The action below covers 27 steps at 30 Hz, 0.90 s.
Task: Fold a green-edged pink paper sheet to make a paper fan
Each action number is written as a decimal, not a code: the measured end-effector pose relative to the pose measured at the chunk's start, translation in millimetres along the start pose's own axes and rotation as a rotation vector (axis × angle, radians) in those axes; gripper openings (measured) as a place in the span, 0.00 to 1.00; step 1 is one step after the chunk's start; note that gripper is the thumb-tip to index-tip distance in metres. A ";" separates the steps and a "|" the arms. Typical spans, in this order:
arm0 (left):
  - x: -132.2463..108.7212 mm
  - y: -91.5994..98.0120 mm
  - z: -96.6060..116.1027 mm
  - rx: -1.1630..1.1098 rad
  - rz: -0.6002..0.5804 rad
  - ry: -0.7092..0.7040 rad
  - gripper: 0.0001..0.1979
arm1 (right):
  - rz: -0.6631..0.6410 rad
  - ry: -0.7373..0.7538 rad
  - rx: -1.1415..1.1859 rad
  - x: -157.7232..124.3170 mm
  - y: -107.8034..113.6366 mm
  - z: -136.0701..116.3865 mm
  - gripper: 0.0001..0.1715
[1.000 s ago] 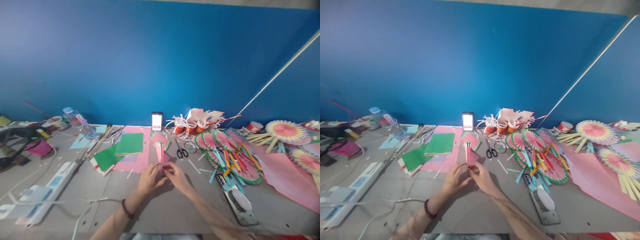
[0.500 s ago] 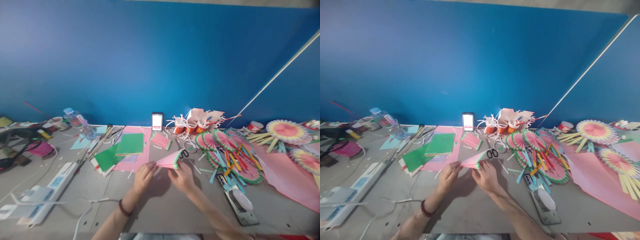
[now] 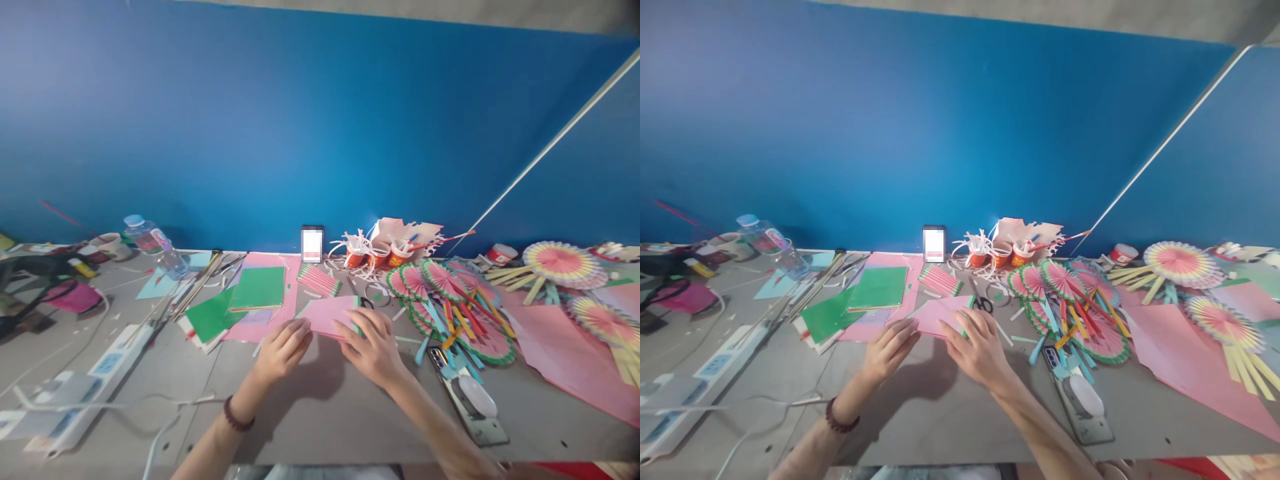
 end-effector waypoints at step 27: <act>25.0 6.4 -69.3 -0.523 0.061 0.682 0.11 | -0.255 -0.575 -0.089 -83.9 -62.9 107.2 0.23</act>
Point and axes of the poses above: each hand's wrist, its own x-axis towards the middle knuckle, its own y-axis out of the back of the hand, z = x × y, the point moved 8 cm from there along x, towards the middle knuckle, and after that the axes turned 1 degree about -x, right-handed, at the moved point
